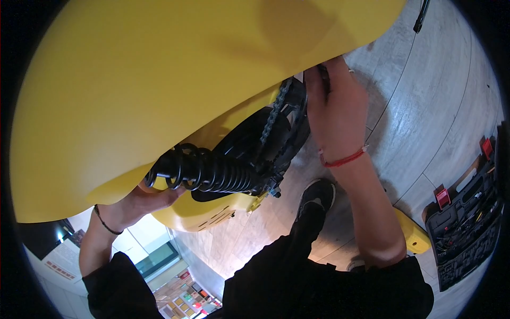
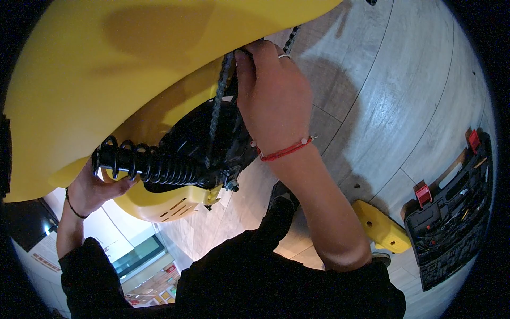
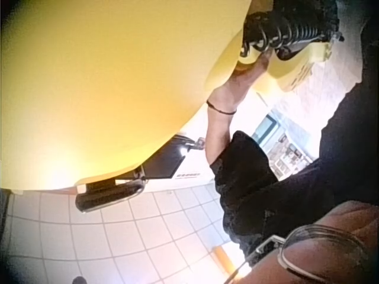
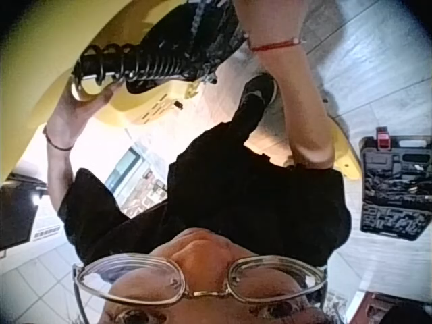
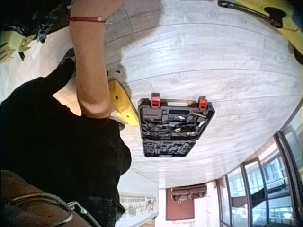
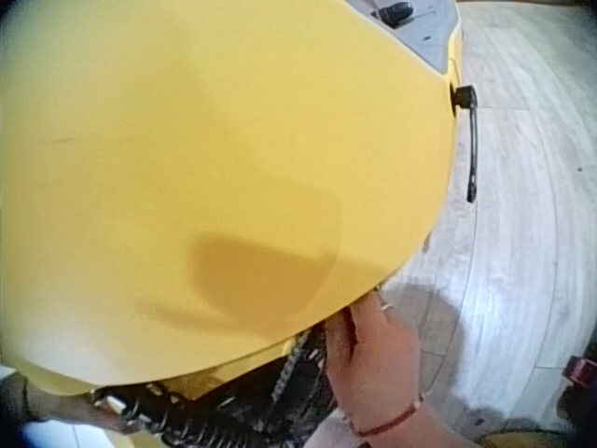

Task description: Replacing or repairing a yellow scooter's plastic body panel near the rear wheel/chain.

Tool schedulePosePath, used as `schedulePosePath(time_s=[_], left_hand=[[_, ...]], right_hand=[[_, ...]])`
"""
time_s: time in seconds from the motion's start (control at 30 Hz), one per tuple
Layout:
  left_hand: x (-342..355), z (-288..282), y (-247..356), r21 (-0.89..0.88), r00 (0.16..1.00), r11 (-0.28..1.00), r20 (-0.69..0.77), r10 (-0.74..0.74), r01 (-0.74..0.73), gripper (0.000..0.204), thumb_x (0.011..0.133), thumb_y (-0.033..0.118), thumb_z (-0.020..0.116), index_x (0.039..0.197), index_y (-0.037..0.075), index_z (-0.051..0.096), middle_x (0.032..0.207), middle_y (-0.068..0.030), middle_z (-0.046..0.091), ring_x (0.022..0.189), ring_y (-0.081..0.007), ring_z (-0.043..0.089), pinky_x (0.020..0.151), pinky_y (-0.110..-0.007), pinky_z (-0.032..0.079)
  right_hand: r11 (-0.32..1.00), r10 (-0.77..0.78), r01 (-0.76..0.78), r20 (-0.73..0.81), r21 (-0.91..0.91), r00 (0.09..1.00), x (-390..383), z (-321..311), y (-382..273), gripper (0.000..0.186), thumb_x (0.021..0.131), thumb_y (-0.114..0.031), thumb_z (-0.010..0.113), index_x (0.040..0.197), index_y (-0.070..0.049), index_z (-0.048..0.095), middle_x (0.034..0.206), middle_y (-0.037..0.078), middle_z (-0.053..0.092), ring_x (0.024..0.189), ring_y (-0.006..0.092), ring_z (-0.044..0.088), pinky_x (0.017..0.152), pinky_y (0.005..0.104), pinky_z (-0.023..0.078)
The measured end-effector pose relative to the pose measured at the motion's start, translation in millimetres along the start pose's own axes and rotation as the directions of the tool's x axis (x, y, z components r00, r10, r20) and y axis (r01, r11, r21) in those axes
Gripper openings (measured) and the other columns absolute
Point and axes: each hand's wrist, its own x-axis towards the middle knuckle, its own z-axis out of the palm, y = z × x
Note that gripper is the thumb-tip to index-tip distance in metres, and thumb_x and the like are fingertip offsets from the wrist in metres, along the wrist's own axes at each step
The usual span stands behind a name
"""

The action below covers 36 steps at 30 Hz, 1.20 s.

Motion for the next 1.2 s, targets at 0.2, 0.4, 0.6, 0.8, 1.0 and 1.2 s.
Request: schedulePosePath(time_s=[0.2, 0.4, 0.6, 0.8, 1.0, 1.2], left_hand=[[-0.6, -0.3, -5.2, 0.182, 0.997, 0.980, 0.012, 0.074, -0.075, 0.073, 0.057, 0.018, 0.084, 0.117, -0.001, 0.047, 0.105, -0.0121, 0.059, 0.100, -0.0229, 0.057, 0.091, -0.036, 0.044], [-2.1, -1.8, -6.6, 0.166, 0.998, 0.984, -0.001, 0.060, -0.059, 0.075, 0.058, 0.020, 0.085, 0.119, -0.001, 0.047, 0.105, -0.0128, 0.059, 0.101, -0.0236, 0.057, 0.092, -0.037, 0.045], [-2.0, -2.7, -5.5, 0.237, 0.994, 0.966, -0.005, 0.109, -0.105, 0.075, 0.058, 0.021, 0.085, 0.119, -0.001, 0.047, 0.106, -0.0128, 0.060, 0.102, -0.0249, 0.057, 0.093, -0.037, 0.045], [-0.6, -0.2, 3.8, 0.124, 0.997, 0.991, -0.059, -0.040, 0.047, 0.075, 0.058, 0.022, 0.085, 0.119, -0.001, 0.047, 0.104, -0.0125, 0.061, 0.102, -0.0249, 0.057, 0.093, -0.038, 0.044], [-0.1, -1.5, 3.2, 0.199, 0.999, 0.980, -0.043, 0.006, 0.003, 0.075, 0.059, 0.023, 0.085, 0.119, 0.000, 0.048, 0.105, -0.0121, 0.061, 0.103, -0.0247, 0.057, 0.094, -0.037, 0.044], [0.1, -2.0, 11.3, 0.092, 0.998, 0.994, -0.032, -0.056, 0.058, 0.074, 0.060, 0.023, 0.085, 0.119, -0.001, 0.047, 0.105, -0.0124, 0.060, 0.102, -0.0245, 0.057, 0.094, -0.036, 0.044]], right_hand=[[0.999, -0.034, 0.034, -0.034, 0.003, 0.999, -0.3, -2.0, 4.9, 0.012, 0.085, -0.017, 0.061, 0.092, -0.007, 0.059, 0.068, 0.016, 0.061, 0.063, 0.0341, 0.060, 0.056, 0.0430, 0.047], [0.986, -0.055, 0.053, -0.007, -0.157, 0.998, 2.1, -5.7, -0.5, 0.012, 0.085, -0.020, 0.061, 0.091, -0.009, 0.061, 0.066, 0.014, 0.060, 0.060, 0.0328, 0.060, 0.053, 0.0435, 0.047], [0.972, -0.015, 0.019, 0.021, -0.236, 1.000, 2.1, -1.4, -2.6, 0.014, 0.088, -0.018, 0.055, 0.096, -0.007, 0.055, 0.068, 0.016, 0.060, 0.064, 0.0354, 0.060, 0.055, 0.0452, 0.048], [0.978, -0.019, 0.026, 0.033, -0.208, 0.999, 0.9, -2.9, -3.4, 0.014, 0.088, -0.017, 0.053, 0.097, -0.006, 0.053, 0.072, 0.017, 0.061, 0.070, 0.0356, 0.061, 0.057, 0.0458, 0.049], [0.954, -0.094, 0.109, 0.069, -0.279, 0.993, 7.9, -11.7, -3.7, 0.013, 0.087, -0.017, 0.054, 0.096, -0.007, 0.054, 0.070, 0.016, 0.061, 0.069, 0.0352, 0.061, 0.056, 0.0456, 0.049], [0.957, -0.023, 0.052, 0.106, -0.284, 0.994, 9.3, -10.5, -9.3, 0.019, 0.086, -0.018, 0.054, 0.098, -0.004, 0.052, 0.070, 0.017, 0.062, 0.069, 0.0351, 0.062, 0.057, 0.0456, 0.050]])
